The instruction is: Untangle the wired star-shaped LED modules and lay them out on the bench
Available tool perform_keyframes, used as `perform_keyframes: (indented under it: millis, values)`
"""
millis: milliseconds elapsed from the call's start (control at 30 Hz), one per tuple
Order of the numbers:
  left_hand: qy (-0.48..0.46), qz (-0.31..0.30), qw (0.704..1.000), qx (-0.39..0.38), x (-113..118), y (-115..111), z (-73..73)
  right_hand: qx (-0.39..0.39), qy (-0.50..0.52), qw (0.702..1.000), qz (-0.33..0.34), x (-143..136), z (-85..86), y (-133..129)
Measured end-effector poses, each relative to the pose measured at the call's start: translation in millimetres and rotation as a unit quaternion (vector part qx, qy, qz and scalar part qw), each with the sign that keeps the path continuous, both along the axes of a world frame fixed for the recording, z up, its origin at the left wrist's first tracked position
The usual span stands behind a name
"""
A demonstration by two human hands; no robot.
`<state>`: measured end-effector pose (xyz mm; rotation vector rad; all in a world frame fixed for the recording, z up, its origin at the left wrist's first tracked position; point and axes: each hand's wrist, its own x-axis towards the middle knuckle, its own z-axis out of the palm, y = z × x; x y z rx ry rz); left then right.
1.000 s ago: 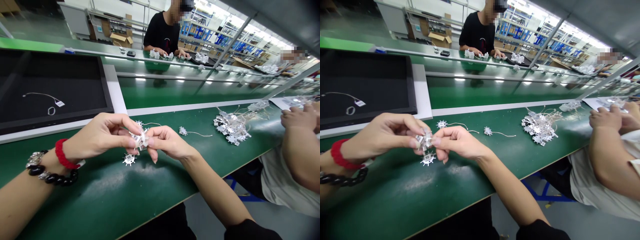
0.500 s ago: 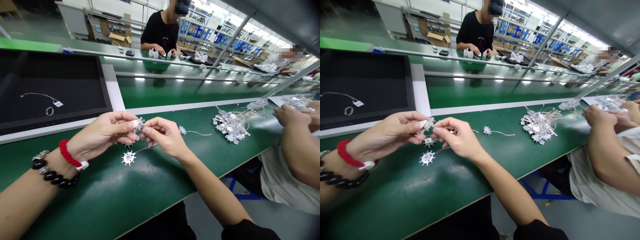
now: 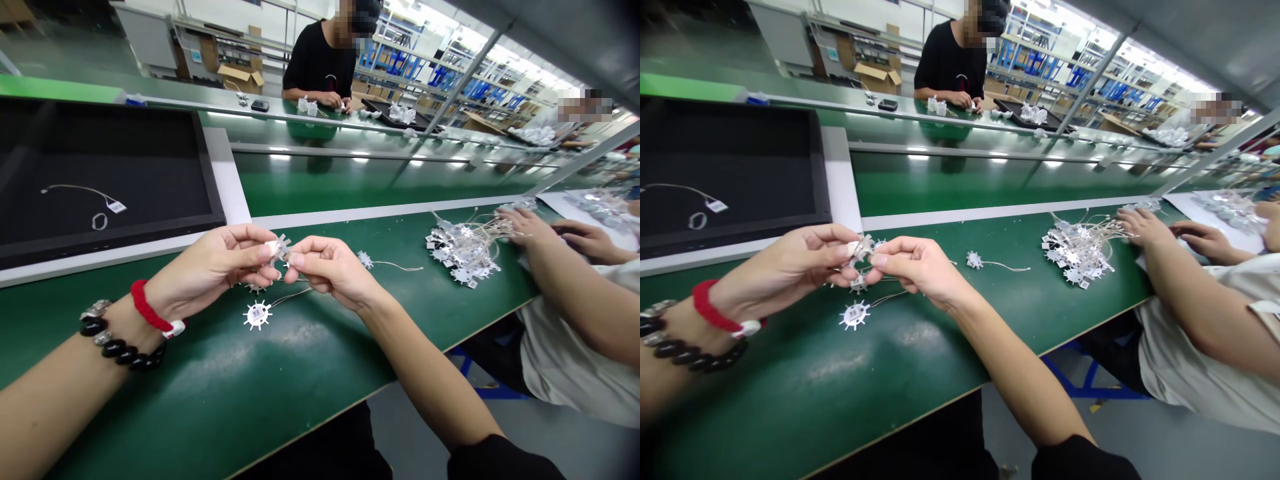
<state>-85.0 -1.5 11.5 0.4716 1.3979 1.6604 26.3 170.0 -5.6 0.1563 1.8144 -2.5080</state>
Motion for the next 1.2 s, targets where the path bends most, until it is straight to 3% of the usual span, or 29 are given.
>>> perform_keyframes:
  millis: [233, 400, 667, 833, 1200]
  values:
    - [0.253, 0.017, 0.967, -0.023, 5.3, -3.6, 13.5, 0.088, 0.082, 0.992, -0.035, -0.3, -5.2, 4.1]
    - [0.346, 0.053, 0.937, -0.021, 13.5, -5.0, 17.3, 0.133, 0.114, 0.98, -0.092, -1.0, -6.1, -0.3]
    - [0.42, 0.061, 0.901, -0.088, 9.8, -5.8, 10.6, 0.209, 0.101, 0.964, -0.13, -9.5, -11.6, 8.3]
    - [0.426, 0.121, 0.891, -0.098, -1.2, -7.5, 8.0, 0.339, 0.018, 0.922, -0.187, -23.8, -28.7, 37.7]
    - [0.428, 0.122, 0.889, -0.104, -3.4, -7.3, 11.3, 0.463, -0.072, 0.861, -0.199, -40.5, -48.2, 74.0]
